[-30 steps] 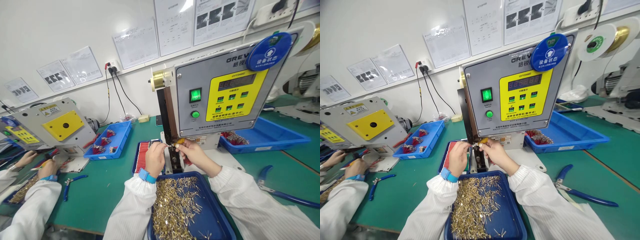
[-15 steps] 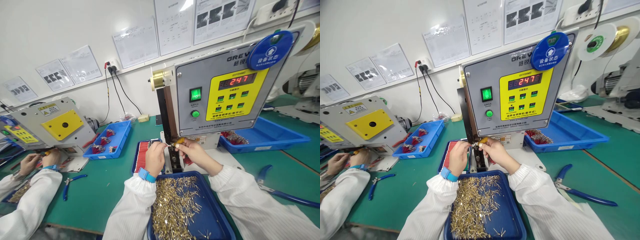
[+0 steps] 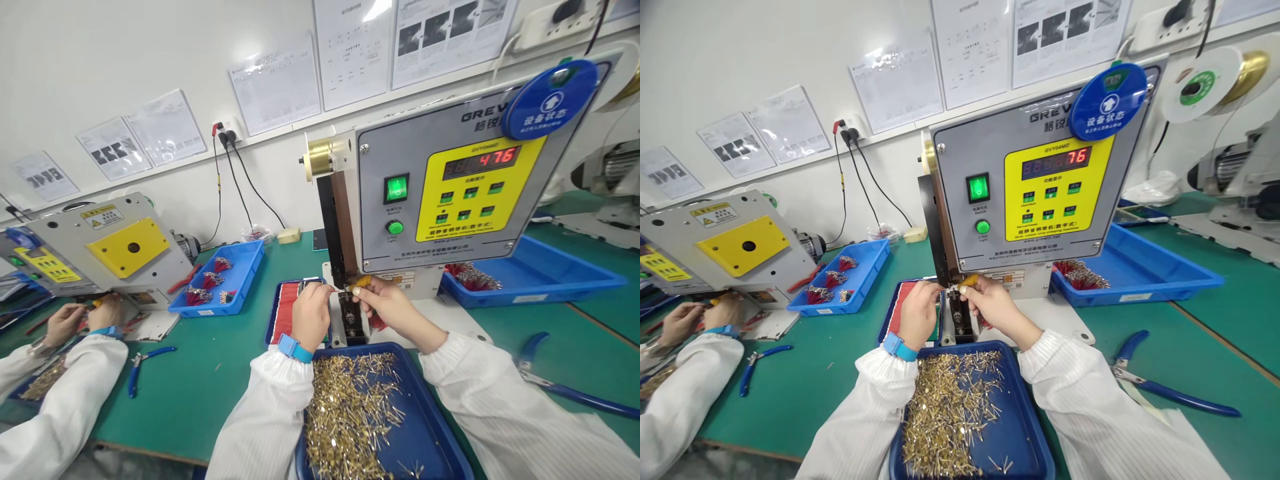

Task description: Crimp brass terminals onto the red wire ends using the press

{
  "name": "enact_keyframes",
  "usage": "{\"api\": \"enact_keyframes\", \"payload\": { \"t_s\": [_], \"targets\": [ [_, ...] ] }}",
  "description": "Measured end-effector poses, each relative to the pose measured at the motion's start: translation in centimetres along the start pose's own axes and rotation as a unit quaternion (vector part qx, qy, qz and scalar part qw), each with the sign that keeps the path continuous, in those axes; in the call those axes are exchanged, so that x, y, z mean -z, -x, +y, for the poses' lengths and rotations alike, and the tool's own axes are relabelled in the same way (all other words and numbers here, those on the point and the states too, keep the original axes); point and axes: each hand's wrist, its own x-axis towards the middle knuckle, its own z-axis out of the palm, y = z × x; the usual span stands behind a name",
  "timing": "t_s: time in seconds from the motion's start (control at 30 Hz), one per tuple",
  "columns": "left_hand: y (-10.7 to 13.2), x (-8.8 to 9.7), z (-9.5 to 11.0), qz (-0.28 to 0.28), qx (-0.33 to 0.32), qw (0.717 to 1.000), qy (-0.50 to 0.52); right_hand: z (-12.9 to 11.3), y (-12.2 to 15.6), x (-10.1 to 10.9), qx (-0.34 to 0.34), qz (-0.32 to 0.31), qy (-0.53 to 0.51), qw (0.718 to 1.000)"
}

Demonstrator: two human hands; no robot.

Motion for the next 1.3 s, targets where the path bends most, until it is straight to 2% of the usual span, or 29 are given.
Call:
{"api": "enact_keyframes", "payload": {
  "t_s": [0.6,0.87,1.1,1.3],
  "targets": [
    [0.09,-0.08,-0.05,-0.001,-0.002,1.000,0.000,-0.02,-0.02,0.01,-0.002,0.001,-0.001,1.000],
    [-0.06,0.13,0.18,0.072,-0.050,0.995,-0.054,0.32,0.03,-0.34,0.004,0.019,-0.008,1.000],
    [-0.19,0.25,0.30,0.065,-0.061,0.995,-0.044,0.56,0.26,-0.74,-0.009,0.051,0.000,0.999],
    [-0.09,0.10,0.14,0.054,-0.053,0.996,-0.049,0.65,0.10,-0.79,-0.003,0.053,0.002,0.999]
  ]
}}
